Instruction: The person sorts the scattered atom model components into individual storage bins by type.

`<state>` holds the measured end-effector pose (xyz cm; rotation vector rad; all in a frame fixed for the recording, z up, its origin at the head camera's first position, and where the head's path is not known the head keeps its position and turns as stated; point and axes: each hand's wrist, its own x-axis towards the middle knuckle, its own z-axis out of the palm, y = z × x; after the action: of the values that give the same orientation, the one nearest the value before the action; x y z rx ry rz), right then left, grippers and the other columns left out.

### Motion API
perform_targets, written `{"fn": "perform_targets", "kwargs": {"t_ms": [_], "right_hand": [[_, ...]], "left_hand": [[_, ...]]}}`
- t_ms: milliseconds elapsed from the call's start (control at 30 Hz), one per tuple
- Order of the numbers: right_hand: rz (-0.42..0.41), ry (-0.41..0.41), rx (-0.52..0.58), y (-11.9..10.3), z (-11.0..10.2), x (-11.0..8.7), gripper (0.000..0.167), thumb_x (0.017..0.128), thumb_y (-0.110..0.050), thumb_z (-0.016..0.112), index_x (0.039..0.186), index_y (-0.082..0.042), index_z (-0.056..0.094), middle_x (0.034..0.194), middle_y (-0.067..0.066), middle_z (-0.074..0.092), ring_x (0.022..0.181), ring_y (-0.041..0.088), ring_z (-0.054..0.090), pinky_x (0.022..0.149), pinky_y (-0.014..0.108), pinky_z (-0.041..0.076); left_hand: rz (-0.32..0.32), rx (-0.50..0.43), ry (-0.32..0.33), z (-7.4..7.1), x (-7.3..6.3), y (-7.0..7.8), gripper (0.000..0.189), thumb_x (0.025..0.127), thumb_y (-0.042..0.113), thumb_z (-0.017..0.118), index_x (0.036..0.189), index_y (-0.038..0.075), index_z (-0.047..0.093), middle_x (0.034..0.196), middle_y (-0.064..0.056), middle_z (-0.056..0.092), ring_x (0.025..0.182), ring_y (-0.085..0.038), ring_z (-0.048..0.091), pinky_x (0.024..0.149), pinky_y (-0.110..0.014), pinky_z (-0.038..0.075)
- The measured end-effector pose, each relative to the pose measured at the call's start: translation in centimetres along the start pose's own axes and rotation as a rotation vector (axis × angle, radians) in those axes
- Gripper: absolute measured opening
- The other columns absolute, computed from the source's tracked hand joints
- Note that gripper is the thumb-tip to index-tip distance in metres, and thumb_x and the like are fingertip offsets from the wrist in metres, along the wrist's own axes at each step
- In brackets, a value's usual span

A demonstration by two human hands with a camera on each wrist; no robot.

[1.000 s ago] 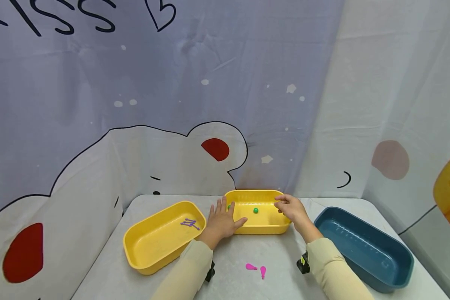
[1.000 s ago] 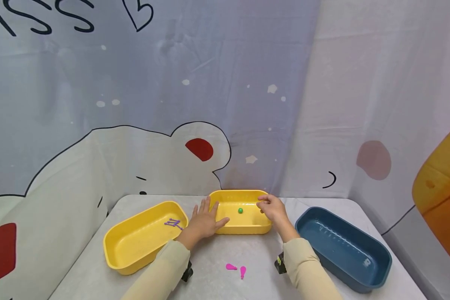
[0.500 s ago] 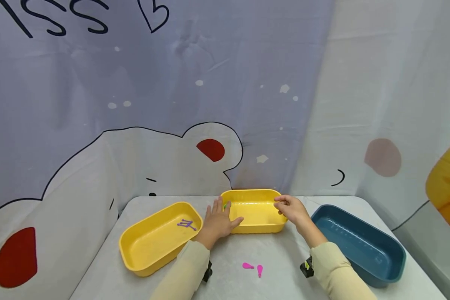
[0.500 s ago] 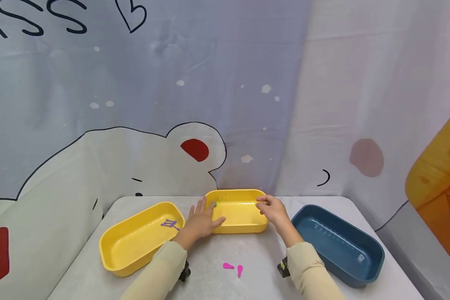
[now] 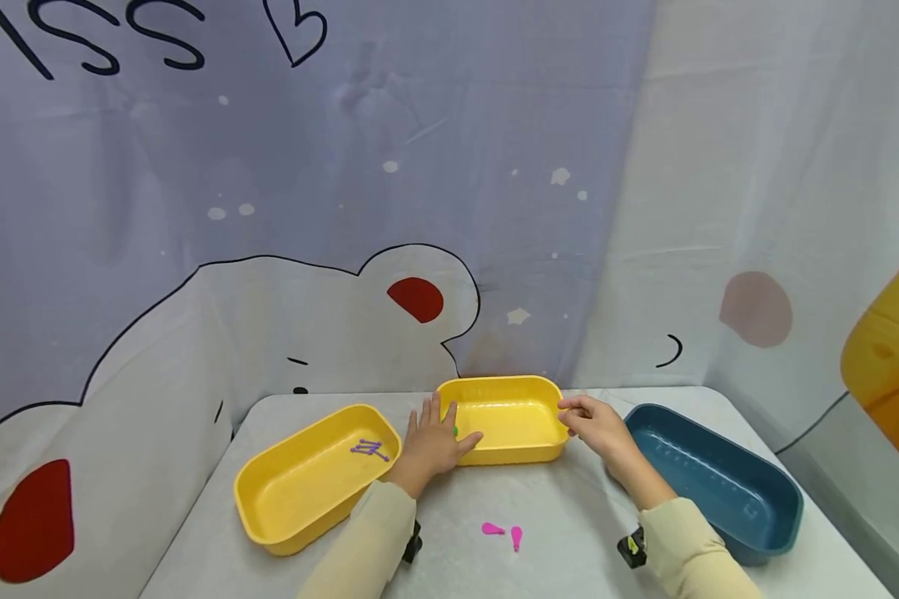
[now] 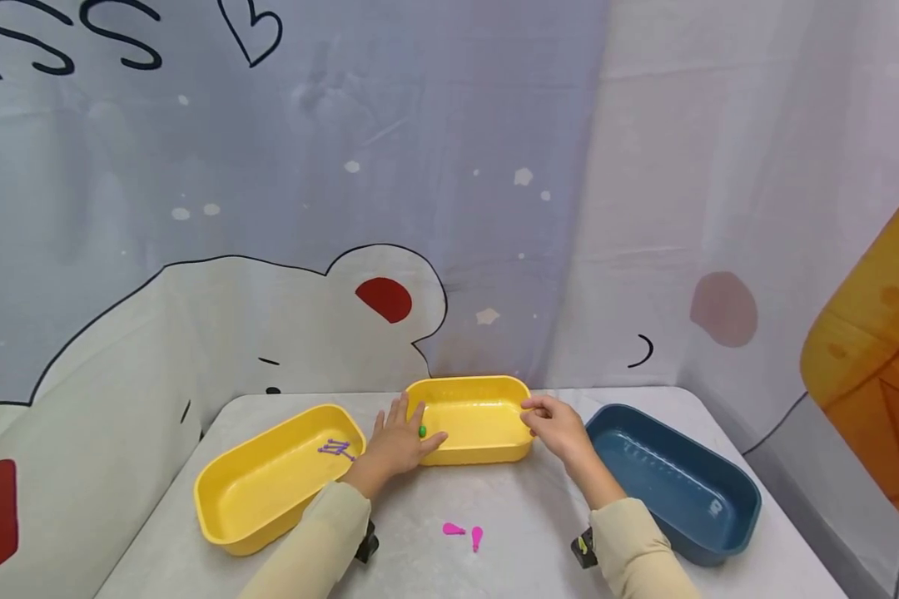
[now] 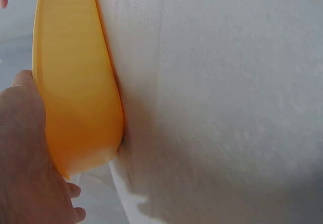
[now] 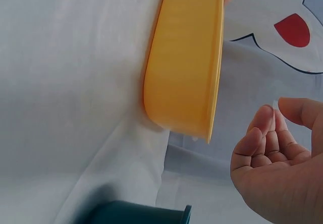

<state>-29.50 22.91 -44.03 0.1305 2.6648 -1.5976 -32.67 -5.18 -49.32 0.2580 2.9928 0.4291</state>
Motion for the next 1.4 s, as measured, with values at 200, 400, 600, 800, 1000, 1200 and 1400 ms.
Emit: {"fn": "perform_targets", "kwargs": {"t_ms": [200,400,600,800,1000,1200,1400], "right_hand": [[-0.007,0.008,-0.059,-0.1,-0.8,-1.2,0.036,0.099,-0.024,0.065,0.129,-0.003,0.064,0.107,0.015,0.069,0.093,0.03,0.064,0.077,0.032,0.048],[-0.016,0.021,-0.09,0.1,-1.7,-2.5,0.034,0.098,-0.024,0.065,0.126,-0.004,0.065,0.099,0.008,0.068,0.088,0.024,0.063,0.076,0.032,0.047],[-0.038,0.035,-0.14,0.6,-2.7,-3.7,0.031,0.098,-0.024,0.064,0.124,-0.007,0.066,0.096,0.005,0.068,0.087,0.021,0.063,0.078,0.032,0.047],[-0.05,0.041,-0.159,1.2,-3.8,-4.9,0.033,0.1,-0.028,0.064,0.126,-0.008,0.065,0.104,0.005,0.069,0.09,0.016,0.065,0.083,0.034,0.052],[-0.059,0.058,-0.181,1.8,-4.8,-6.2,0.036,0.1,-0.033,0.064,0.127,-0.009,0.065,0.11,0.007,0.069,0.099,0.02,0.066,0.085,0.036,0.053],[-0.082,0.089,-0.232,2.9,-5.8,-7.7,0.041,0.1,-0.038,0.064,0.129,-0.009,0.064,0.117,0.005,0.069,0.11,0.024,0.064,0.086,0.033,0.052],[-0.12,0.12,-0.246,4.1,-6.7,-9.1,0.04,0.101,-0.033,0.064,0.131,-0.006,0.063,0.119,0.008,0.071,0.111,0.023,0.065,0.083,0.02,0.051]], "left_hand": [[-0.002,0.004,0.003,0.0,0.0,-0.1,0.091,0.096,0.075,0.037,0.162,0.014,0.024,0.17,-0.017,0.003,0.157,-0.035,0.006,0.125,-0.054,0.005],[0.002,-0.002,0.009,0.3,0.1,-0.2,0.092,0.096,0.076,0.037,0.162,0.014,0.024,0.17,-0.018,0.003,0.157,-0.036,0.006,0.125,-0.054,0.005],[0.01,-0.004,0.006,0.2,0.1,-0.3,0.092,0.095,0.076,0.037,0.162,0.013,0.024,0.17,-0.018,0.003,0.156,-0.036,0.007,0.125,-0.055,0.005],[0.026,0.009,0.014,0.0,0.3,-0.5,0.092,0.096,0.075,0.035,0.162,0.012,0.024,0.17,-0.019,0.003,0.156,-0.037,0.007,0.125,-0.055,0.004],[0.024,0.027,0.008,0.1,0.5,-0.5,0.092,0.096,0.076,0.034,0.162,0.013,0.024,0.17,-0.019,0.003,0.156,-0.037,0.008,0.125,-0.054,0.005],[0.024,0.042,-0.003,0.1,0.5,-0.2,0.093,0.096,0.077,0.032,0.162,0.013,0.023,0.17,-0.019,0.002,0.156,-0.037,0.007,0.126,-0.054,0.004],[0.031,0.055,-0.003,-0.3,0.1,-0.1,0.092,0.097,0.076,0.032,0.162,0.012,0.024,0.169,-0.02,0.004,0.156,-0.038,0.009,0.125,-0.054,0.006]]}}
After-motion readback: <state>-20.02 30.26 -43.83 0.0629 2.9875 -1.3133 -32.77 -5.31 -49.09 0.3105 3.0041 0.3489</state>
